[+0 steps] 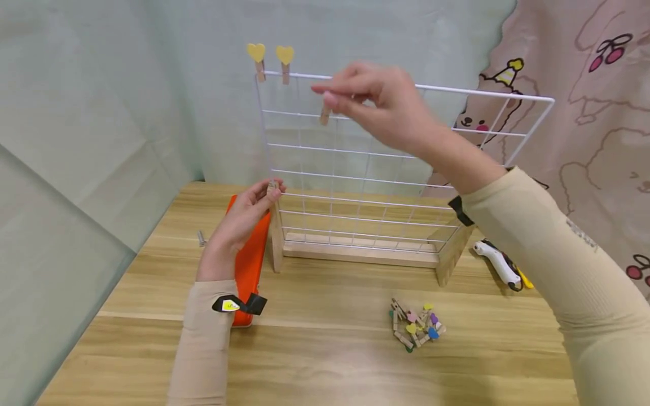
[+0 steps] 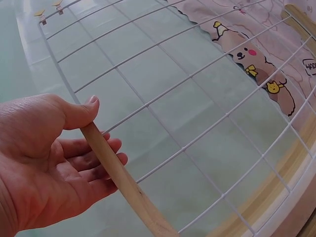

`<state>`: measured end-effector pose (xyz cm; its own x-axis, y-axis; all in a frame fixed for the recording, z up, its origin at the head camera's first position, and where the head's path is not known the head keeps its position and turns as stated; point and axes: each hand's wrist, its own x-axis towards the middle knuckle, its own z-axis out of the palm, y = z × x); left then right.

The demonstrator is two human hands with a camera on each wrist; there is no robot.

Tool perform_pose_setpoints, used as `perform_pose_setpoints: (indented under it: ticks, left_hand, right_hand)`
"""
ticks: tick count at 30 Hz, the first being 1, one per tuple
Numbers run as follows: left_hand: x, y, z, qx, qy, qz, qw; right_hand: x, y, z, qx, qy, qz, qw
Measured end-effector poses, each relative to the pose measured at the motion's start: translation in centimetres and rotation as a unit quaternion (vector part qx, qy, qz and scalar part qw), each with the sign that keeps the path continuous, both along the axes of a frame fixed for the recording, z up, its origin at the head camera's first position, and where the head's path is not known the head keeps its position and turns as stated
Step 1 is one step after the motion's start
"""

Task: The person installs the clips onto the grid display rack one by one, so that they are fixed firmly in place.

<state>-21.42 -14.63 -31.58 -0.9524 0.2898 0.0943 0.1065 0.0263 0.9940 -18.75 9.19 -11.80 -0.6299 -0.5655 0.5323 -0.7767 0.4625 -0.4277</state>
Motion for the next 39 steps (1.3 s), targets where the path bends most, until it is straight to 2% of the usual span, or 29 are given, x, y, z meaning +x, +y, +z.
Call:
perform_pose_setpoints:
  ticks: [3, 7, 10, 15, 18, 24, 29, 33, 39]
  left_hand:
    - [0.1, 0.1, 0.1, 0.000, 0.001, 0.000, 1.0000]
    - [0.2, 0.2, 0.1, -0.001, 0.000, 0.000, 1.0000]
    - [0.2, 0.3, 0.0, -0.002, 0.000, 0.000, 1.0000]
    - [0.3, 0.4, 0.0, -0.004, 0.003, -0.001, 1.0000]
    - [0.4, 0.4, 0.0, -0.004, 0.003, -0.001, 1.0000]
    - [0.4, 0.3, 0.1, -0.003, 0.000, 0.001, 1.0000]
    - [0.4, 0.4, 0.1, -0.002, -0.002, 0.002, 1.0000]
    - [0.4, 0.7, 0.1, -0.002, -0.003, 0.002, 1.0000]
    - [0.3, 0.7, -0.1, -0.002, -0.004, 0.003, 1.0000]
  right_hand:
    - [-0.6, -1.3, 1.9, -0.008, 0.006, -0.025, 1.000]
    - [-0.9, -2.5, 3.5, -0.075, -0.049, -0.037, 0.995]
    - [-1.3, -2.8, 4.2, -0.120, -0.091, -0.049, 0.987]
    - [-2.0, -2.6, 4.3, -0.146, -0.120, -0.073, 0.979]
    - [-2.2, -2.4, 4.1, -0.147, -0.105, -0.084, 0.980]
    - [-2.3, -2.5, 3.9, -0.126, -0.034, -0.097, 0.987]
    - [-2.4, -2.8, 3.7, -0.102, -0.029, -0.120, 0.987]
    - [-2.6, -2.9, 3.3, -0.077, -0.005, -0.132, 0.988]
    - [-2.6, -2.7, 2.6, -0.055, 0.025, -0.126, 0.990]
